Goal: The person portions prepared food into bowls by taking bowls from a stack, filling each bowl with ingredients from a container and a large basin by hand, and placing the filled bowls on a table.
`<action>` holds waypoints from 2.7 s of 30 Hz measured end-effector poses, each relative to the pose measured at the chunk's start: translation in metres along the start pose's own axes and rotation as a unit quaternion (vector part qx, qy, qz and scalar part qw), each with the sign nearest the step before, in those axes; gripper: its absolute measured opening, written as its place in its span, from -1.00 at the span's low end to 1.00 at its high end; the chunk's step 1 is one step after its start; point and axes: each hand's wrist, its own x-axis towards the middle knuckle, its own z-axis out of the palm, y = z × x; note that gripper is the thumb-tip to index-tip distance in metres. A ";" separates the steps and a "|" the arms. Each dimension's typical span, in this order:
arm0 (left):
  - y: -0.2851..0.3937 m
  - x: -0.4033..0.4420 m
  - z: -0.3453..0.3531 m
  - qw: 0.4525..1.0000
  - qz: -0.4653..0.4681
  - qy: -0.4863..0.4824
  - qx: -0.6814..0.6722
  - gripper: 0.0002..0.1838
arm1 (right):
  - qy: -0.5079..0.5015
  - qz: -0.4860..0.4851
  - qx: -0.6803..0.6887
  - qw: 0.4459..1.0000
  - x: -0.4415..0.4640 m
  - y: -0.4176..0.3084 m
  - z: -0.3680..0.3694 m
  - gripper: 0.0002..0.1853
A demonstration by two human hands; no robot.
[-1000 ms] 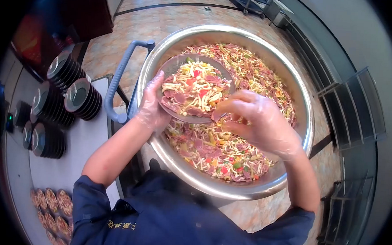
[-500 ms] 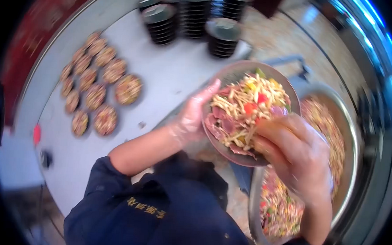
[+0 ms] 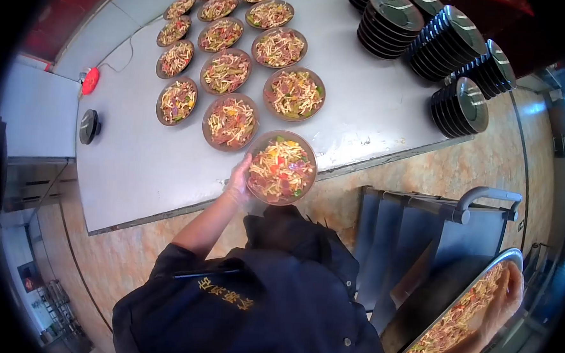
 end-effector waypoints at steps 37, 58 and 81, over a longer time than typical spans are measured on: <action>-0.116 0.246 0.401 0.866 0.174 -0.202 0.423 -0.52 | -0.016 0.487 0.075 0.870 -0.095 0.204 0.027 -0.45; -0.045 0.413 0.640 0.708 0.210 -0.250 0.627 -0.68 | 0.048 0.443 0.036 0.895 -0.174 0.133 -0.035 -0.79; 0.101 0.026 0.142 0.979 0.186 -0.063 0.050 -0.47 | -0.012 0.336 0.156 0.929 -0.192 0.125 -0.103 -0.73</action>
